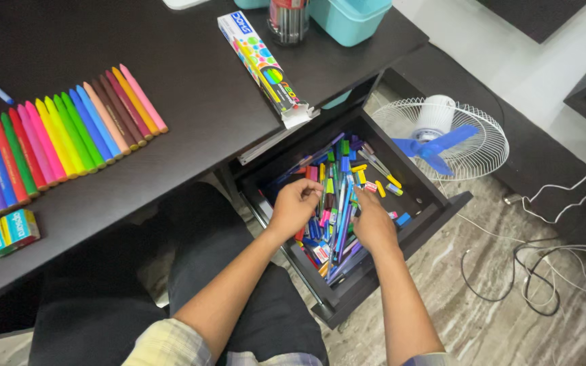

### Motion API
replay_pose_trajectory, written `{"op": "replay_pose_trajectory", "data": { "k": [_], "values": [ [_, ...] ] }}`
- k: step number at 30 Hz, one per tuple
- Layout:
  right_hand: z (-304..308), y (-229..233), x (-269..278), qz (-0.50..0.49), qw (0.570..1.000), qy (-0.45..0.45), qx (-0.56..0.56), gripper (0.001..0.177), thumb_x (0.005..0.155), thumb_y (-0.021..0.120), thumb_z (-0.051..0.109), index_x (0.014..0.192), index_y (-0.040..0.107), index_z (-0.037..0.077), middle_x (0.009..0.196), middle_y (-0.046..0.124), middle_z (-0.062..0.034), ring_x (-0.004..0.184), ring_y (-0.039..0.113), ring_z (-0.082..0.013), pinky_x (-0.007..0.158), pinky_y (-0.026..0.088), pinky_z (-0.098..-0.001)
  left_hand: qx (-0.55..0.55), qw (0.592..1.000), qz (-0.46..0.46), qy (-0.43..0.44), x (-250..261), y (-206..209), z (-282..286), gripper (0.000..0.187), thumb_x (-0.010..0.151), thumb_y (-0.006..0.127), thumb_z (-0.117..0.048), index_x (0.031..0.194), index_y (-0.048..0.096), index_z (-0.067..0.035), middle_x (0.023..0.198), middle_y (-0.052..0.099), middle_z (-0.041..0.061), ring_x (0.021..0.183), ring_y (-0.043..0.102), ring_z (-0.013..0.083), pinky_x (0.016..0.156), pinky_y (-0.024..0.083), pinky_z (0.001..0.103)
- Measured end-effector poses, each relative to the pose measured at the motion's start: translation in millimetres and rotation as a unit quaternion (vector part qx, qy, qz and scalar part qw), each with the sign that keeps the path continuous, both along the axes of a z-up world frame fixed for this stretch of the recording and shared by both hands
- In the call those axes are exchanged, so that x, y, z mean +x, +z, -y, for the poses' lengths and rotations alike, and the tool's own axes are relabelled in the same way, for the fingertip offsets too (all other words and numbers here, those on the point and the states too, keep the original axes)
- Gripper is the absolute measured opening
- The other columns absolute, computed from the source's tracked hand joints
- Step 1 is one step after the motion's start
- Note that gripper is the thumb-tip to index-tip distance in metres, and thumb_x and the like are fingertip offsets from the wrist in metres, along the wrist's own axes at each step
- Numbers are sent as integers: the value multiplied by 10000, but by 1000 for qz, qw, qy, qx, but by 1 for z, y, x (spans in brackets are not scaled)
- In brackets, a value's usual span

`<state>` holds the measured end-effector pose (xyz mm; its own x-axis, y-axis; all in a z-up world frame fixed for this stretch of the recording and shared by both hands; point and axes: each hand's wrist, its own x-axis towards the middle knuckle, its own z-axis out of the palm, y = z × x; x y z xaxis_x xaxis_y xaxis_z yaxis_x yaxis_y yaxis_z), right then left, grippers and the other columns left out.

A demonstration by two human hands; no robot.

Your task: The person organizes stationery on a low table by arranging colored pencils and pens, then repeatedly takes small erasers from an open drawer and places them in a row on the table. The person also adjusts the position of the pencils and erasers multiple times.

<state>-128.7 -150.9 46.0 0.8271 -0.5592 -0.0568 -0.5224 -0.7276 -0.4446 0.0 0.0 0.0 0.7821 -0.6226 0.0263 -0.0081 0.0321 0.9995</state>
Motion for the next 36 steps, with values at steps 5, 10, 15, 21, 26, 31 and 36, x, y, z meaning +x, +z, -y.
{"op": "replay_pose_trajectory", "data": {
  "k": [5, 10, 15, 21, 26, 31, 36],
  "values": [
    [-7, 16, 3, -43, 997, -68, 4, 584, 805, 803, 137, 1347, 586, 159, 1303, 652, -130, 1175, 634, -349, 960, 503, -481, 17, 999, 36, 9, -2, 9, -1, 172, 932, 645, -95, 1046, 721, 9, 781, 677, 0, 668, 575, 45, 614, 490, 245],
    [-10, 21, 3, -73, 995, -75, -1, 452, 804, 813, 176, 1228, 662, 145, 1145, 728, -128, 1098, 683, -343, 903, 534, -480, 12, 999, 37, 1, -3, 10, -3, 174, 924, 648, -88, 1046, 720, 13, 783, 674, 0, 673, 573, 46, 619, 490, 246],
    [-12, 23, 4, -39, 996, -83, 6, 497, 798, 806, 239, 1270, 674, 157, 1147, 726, -156, 1086, 679, -358, 891, 531, -488, 17, 998, 61, 3, -3, 6, -2, 171, 912, 661, -76, 1045, 723, 11, 799, 696, 15, 700, 599, 51, 649, 507, 243],
    [-13, 25, 3, 16, 997, -74, -2, 439, 811, 793, 301, 1210, 712, 136, 1150, 727, -164, 1064, 688, -366, 890, 535, -480, 10, 998, 57, -3, -4, 2, -2, 175, 910, 669, -79, 1052, 725, 6, 825, 715, 24, 729, 629, 58, 675, 522, 245],
    [-14, 25, 1, 88, 995, -49, -9, 418, 807, 815, 230, 1187, 720, 85, 1098, 737, -173, 894, 705, -341, 825, 551, -429, 5, 999, 39, -12, 1, 5, -2, 186, 902, 664, -76, 1057, 724, 7, 843, 717, 23, 728, 630, 60, 658, 524, 252],
    [-12, 21, 5, 238, 967, -26, 92, 432, 769, 820, 72, 1171, 675, 8, 1168, 720, -156, 693, 721, -204, 638, 573, -320, 29, 995, 91, -11, -1, 37, -8, 182, 920, 668, -104, 1047, 731, 10, 804, 728, 49, 702, 645, 75, 640, 526, 262],
    [-24, 34, 22, 261, 938, -57, 221, 471, 808, 798, 42, 1255, 650, 32, 852, 776, -152, 694, 691, -116, 593, 541, -282, 57, 997, 16, -59, 3, 97, -27, 224, 919, 629, -123, 1096, 698, -5, 783, 704, 64, 646, 633, 112, 574, 538, 313]
  ]
}}
